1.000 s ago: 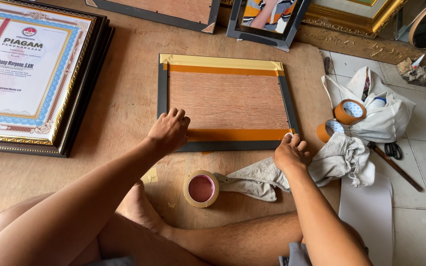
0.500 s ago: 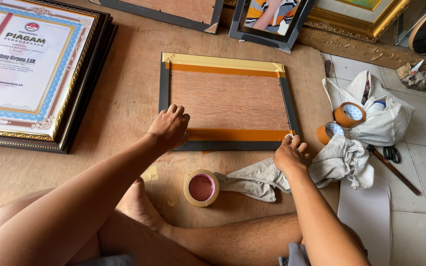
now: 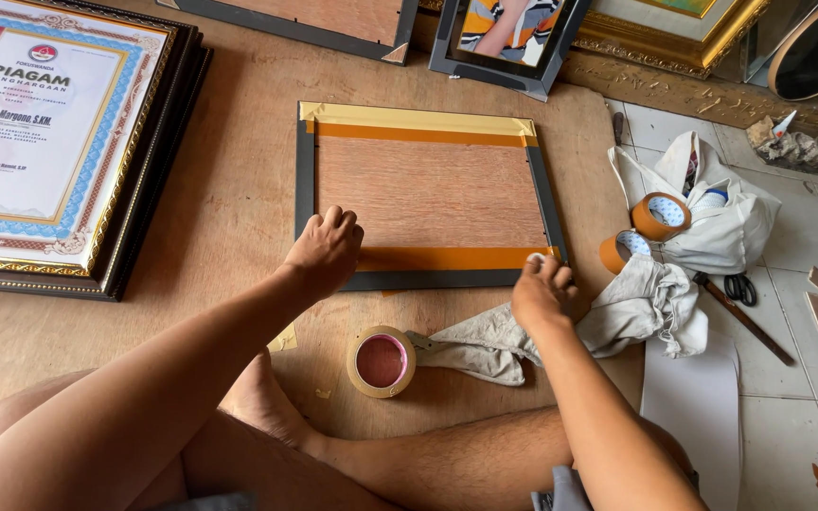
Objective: Applying adhesive tape to the back of a picture frame and smoothing it with a cloth
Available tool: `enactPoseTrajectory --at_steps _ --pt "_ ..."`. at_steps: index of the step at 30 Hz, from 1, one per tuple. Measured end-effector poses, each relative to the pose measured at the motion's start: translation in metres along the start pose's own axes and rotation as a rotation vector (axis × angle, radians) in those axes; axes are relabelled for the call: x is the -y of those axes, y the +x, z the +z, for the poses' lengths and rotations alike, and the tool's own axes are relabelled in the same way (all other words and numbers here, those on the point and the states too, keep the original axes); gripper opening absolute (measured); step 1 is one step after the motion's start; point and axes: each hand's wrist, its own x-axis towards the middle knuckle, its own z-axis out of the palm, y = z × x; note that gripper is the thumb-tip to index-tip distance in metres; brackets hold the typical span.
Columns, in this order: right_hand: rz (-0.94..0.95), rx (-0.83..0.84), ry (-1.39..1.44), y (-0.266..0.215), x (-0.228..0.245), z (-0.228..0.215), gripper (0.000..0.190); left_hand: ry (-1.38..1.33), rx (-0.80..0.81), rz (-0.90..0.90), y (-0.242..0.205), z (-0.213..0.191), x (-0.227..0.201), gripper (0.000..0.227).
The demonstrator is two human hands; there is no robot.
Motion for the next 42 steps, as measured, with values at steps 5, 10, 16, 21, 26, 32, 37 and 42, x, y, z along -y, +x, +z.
enactPoseTrajectory --at_steps 5,10,16,21,26,32,37,42 --pt "-0.483 -0.251 0.077 -0.064 0.078 -0.013 0.056 0.002 0.006 -0.002 0.001 0.000 -0.002 0.027" --pt "-0.689 -0.222 0.027 -0.104 0.113 -0.039 0.061 0.022 -0.001 0.003 -0.001 0.004 0.000 0.026" --pt "-0.141 0.027 -0.115 0.007 -0.001 0.001 0.062 -0.023 -0.022 0.020 -0.005 0.004 0.002 0.031" --pt "0.034 -0.025 0.025 -0.012 -0.008 -0.032 0.064 -0.019 -0.059 0.009 0.001 0.024 0.002 0.030" --pt "-0.427 -0.170 0.121 -0.071 0.090 -0.033 0.078 -0.029 -0.012 -0.023 0.000 0.000 0.000 0.031" --pt "-0.510 -0.080 0.068 -0.070 0.084 -0.042 0.086 -0.038 -0.020 -0.020 -0.009 -0.022 0.002 0.038" --pt "-0.099 -0.003 0.023 0.002 -0.005 -0.013 0.094 -0.041 0.001 0.001 -0.008 -0.026 0.003 0.037" --pt "-0.172 -0.108 0.078 -0.020 0.031 -0.020 0.095 -0.028 -0.002 -0.004 -0.002 -0.019 0.003 0.037"
